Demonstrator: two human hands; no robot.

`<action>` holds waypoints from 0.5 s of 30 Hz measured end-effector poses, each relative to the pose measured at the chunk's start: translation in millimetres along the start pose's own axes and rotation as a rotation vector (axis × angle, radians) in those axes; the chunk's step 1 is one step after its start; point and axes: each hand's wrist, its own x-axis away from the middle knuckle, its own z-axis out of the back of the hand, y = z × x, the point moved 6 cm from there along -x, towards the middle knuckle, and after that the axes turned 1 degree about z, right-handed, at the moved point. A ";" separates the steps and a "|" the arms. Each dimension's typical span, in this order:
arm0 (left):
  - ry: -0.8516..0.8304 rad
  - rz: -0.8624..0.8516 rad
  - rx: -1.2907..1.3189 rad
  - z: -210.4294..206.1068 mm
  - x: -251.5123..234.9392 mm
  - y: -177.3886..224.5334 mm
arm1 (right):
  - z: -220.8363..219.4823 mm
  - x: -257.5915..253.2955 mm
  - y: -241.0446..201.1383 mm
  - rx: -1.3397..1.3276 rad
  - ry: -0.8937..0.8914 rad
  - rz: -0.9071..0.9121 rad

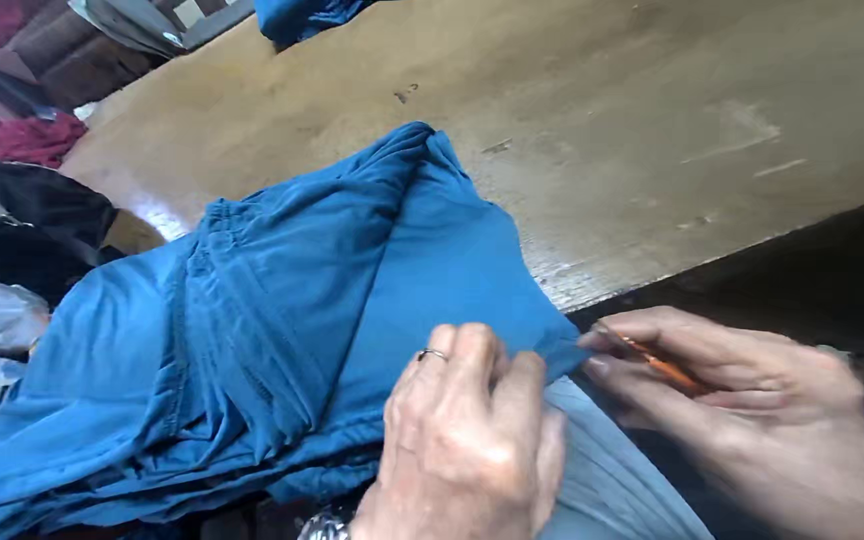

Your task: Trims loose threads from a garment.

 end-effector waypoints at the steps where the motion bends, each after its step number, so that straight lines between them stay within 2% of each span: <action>1: 0.034 0.001 0.007 0.5 -1.7 0.2 | 2.1 -1.3 -2.3 -0.005 0.009 -0.010; 7: 0.115 0.030 0.233 19.3 -7.0 2.0 | -7.3 -14.0 -15.8 0.109 0.128 0.003; 12: 0.346 0.255 0.517 38.2 6.4 -11.7 | -20.3 -22.5 -28.8 0.181 0.122 0.235; 15: 0.460 0.317 0.693 38.3 14.7 -29.0 | -28.4 -11.8 -34.9 0.192 0.048 0.359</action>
